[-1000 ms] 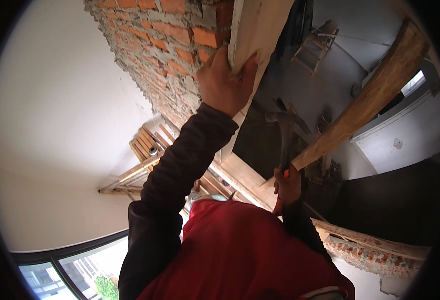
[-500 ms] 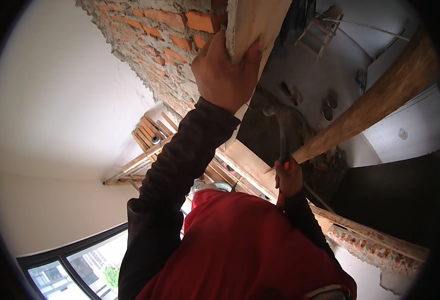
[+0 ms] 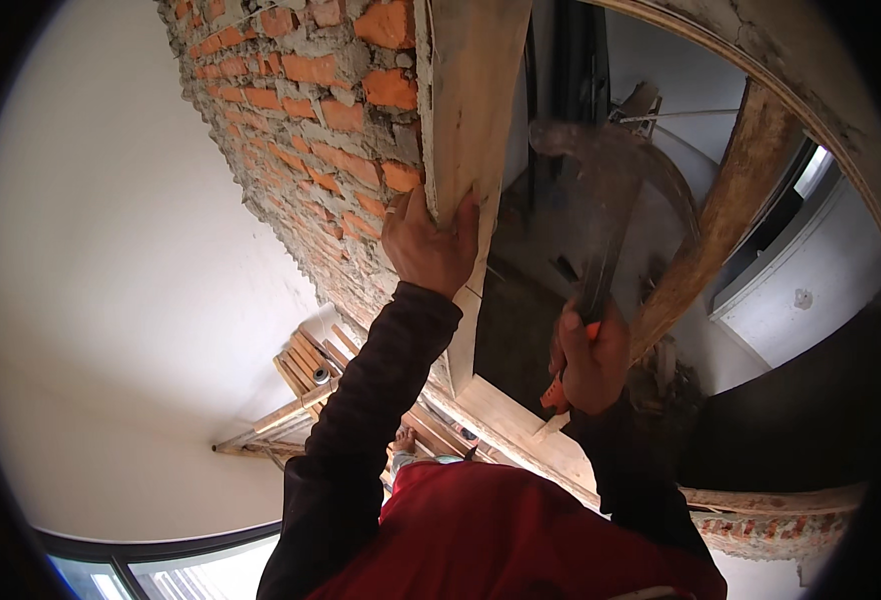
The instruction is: The person secures a wooden board into an opening in a brick wall by using a hammer and nails. The person stands on a wooden platform and reaches into a bucket to retrieve nails.
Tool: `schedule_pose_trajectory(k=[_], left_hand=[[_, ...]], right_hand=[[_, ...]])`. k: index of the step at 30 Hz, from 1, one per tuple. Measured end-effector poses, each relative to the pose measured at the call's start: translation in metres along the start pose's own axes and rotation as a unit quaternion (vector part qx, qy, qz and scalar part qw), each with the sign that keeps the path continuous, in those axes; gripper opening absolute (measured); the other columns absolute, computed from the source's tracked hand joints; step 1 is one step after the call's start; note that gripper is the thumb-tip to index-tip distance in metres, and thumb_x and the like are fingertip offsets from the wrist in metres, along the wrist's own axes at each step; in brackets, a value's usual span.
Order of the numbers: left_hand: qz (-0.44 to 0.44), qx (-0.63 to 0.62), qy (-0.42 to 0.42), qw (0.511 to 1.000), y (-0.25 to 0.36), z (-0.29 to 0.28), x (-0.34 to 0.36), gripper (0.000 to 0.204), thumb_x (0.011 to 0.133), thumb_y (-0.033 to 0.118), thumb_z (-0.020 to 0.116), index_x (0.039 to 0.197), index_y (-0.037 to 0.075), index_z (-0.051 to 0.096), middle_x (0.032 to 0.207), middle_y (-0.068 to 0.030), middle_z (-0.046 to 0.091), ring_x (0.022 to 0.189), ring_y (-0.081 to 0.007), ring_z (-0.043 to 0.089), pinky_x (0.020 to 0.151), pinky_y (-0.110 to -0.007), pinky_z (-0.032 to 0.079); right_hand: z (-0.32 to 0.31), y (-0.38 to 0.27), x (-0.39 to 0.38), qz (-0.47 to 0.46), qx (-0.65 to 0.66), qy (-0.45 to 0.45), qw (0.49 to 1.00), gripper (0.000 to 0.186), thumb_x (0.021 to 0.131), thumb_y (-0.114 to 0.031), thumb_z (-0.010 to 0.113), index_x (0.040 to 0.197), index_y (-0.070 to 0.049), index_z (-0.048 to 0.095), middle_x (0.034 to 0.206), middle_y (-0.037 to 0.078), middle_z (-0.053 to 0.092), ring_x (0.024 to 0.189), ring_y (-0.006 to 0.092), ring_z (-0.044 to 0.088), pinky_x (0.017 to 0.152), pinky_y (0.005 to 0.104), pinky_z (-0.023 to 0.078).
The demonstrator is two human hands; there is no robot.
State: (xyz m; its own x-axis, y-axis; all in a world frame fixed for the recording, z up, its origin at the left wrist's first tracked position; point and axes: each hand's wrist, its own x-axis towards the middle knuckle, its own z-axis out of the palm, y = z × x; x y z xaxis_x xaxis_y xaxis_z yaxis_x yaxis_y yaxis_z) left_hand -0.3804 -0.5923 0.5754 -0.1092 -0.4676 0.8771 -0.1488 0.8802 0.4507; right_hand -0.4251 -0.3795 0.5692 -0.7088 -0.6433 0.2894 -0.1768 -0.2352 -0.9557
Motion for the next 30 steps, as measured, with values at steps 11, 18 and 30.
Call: schedule_pose_trajectory(k=[11, 18, 30], left_hand=[[0.023, 0.075, 0.007, 0.997, -0.007, 0.007, 0.005, 0.033, 0.078, 0.025, 0.072, 0.091, -0.003, 0.061, 0.092, -0.0211, 0.056, 0.094, -0.0411, 0.054, 0.079, -0.049, 0.042], [0.019, 0.075, 0.016, 0.997, -0.007, 0.008, 0.008, 0.03, 0.078, 0.022, 0.072, 0.094, -0.001, 0.062, 0.092, -0.0168, 0.05, 0.09, -0.0396, 0.05, 0.076, -0.048, 0.042], [-0.005, 0.118, -0.005, 0.993, -0.011, 0.01, 0.01, 0.039, 0.076, 0.023, 0.074, 0.097, -0.005, 0.057, 0.103, -0.021, 0.051, 0.104, -0.0414, 0.046, 0.081, -0.051, 0.039]], right_hand=[[0.039, -0.025, 0.053, -0.036, -0.064, -0.006, 0.997, 0.025, 0.097, -0.026, 0.057, 0.104, -0.002, 0.056, 0.057, 0.002, 0.05, 0.043, 0.0131, 0.049, 0.045, 0.0291, 0.04], [0.044, -0.018, 0.058, -0.094, -0.018, 0.004, 0.995, 0.026, 0.097, -0.027, 0.056, 0.102, -0.001, 0.055, 0.055, 0.003, 0.049, 0.037, 0.0148, 0.047, 0.038, 0.0309, 0.038], [0.049, -0.013, 0.074, -0.107, -0.049, -0.035, 0.992, 0.024, 0.095, -0.024, 0.06, 0.094, -0.001, 0.053, 0.06, 0.005, 0.049, 0.053, 0.0151, 0.048, 0.053, 0.0304, 0.04]])
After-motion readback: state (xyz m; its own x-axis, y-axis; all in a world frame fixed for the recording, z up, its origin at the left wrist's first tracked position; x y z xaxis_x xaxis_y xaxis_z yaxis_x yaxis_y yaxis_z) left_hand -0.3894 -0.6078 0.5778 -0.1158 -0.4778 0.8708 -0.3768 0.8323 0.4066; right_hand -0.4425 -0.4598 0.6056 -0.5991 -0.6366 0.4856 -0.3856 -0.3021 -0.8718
